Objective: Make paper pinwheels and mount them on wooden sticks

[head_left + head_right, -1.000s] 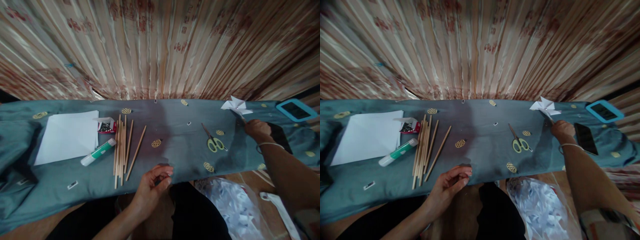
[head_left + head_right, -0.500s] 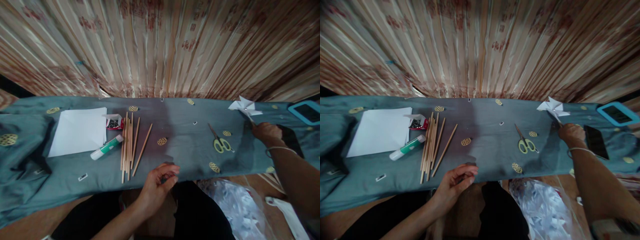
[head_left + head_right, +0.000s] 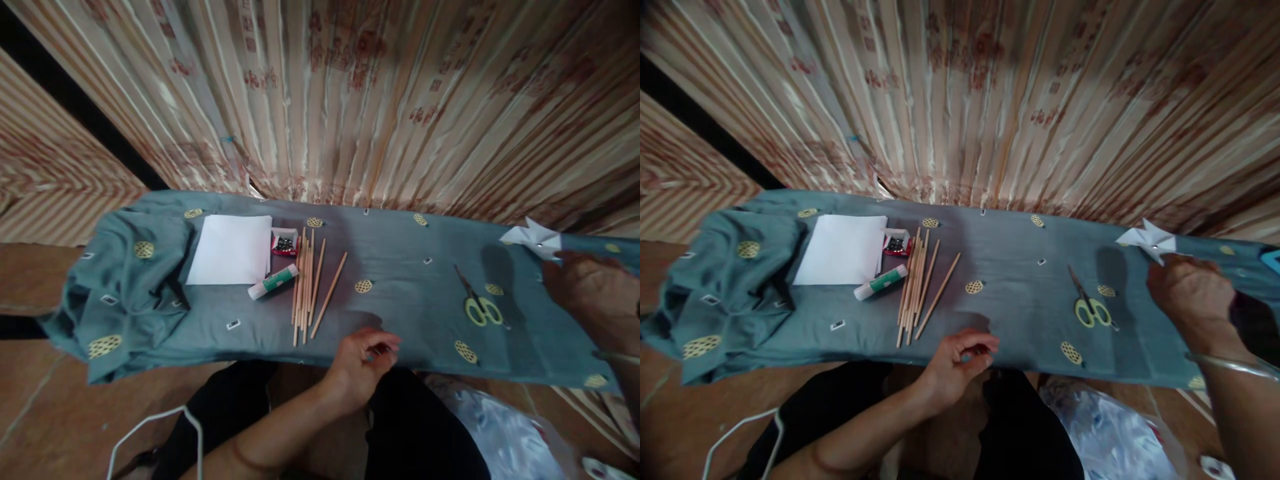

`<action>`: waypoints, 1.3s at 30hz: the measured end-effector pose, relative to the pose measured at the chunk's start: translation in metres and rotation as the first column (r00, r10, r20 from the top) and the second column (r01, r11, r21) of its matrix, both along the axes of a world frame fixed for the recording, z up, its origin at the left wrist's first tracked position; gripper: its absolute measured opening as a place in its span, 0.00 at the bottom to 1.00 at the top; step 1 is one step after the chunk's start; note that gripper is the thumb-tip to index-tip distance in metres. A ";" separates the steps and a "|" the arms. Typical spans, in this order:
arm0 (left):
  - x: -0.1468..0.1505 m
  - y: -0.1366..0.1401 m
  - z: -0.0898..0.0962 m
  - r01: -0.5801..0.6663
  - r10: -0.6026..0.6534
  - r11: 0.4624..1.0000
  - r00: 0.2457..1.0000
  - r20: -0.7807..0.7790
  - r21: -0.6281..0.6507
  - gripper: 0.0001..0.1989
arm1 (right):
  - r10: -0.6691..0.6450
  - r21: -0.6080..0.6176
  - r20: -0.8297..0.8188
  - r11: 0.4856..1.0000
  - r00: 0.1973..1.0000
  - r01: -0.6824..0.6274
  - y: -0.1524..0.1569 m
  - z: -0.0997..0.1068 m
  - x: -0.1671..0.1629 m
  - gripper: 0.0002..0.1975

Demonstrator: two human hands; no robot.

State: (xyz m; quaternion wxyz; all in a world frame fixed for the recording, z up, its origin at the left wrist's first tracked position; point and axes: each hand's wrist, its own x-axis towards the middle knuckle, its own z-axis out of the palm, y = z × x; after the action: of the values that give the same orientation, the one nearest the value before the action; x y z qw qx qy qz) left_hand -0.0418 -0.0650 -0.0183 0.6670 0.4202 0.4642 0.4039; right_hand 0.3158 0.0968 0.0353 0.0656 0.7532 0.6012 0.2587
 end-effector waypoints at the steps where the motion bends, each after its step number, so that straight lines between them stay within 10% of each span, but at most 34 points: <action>1: 0.002 -0.001 0.000 0.013 -0.013 1.000 1.000 -0.013 0.009 0.12 | 0.095 0.029 -0.082 0.995 0.992 -0.093 -0.001 0.005 -0.026 0.13; 6: 0.012 -0.013 -0.006 0.122 -0.113 0.989 0.989 -0.097 0.086 0.12 | 0.639 0.114 -0.456 0.732 0.620 -0.671 -0.018 0.027 -0.207 0.08; 9: 0.022 -0.022 -0.014 0.186 -0.173 0.975 0.979 -0.109 0.119 0.13 | 0.688 0.051 -0.668 0.422 0.283 -0.905 -0.027 0.025 -0.313 0.10; 15: 0.028 -0.034 -0.026 0.314 -0.280 0.930 0.942 -0.185 0.192 0.15 | 0.736 -0.012 -0.666 0.153 0.122 -0.988 -0.026 -0.016 -0.438 0.26; 18: 0.018 -0.037 -0.020 0.358 -0.314 0.906 0.926 -0.211 0.224 0.17 | 0.764 -0.100 -0.619 0.153 0.182 -0.983 -0.027 -0.032 -0.460 0.38; 32: -0.007 -0.040 -0.008 0.366 -0.316 0.907 0.918 -0.238 0.207 0.17 | 0.681 -0.088 -0.713 0.149 0.167 -0.985 -0.020 -0.046 -0.466 0.29; 39: -0.004 -0.042 -0.015 0.349 -0.290 0.908 0.923 -0.254 0.231 0.15 | 0.565 -0.006 -0.815 0.209 0.126 -0.978 -0.013 -0.031 -0.468 0.11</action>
State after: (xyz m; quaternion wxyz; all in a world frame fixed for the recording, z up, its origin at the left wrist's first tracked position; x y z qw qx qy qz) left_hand -0.0460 -0.1066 -0.0337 0.6063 0.6193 0.3980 0.3008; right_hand -0.1520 0.0841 0.0043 -0.0935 0.2585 0.9344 -0.2267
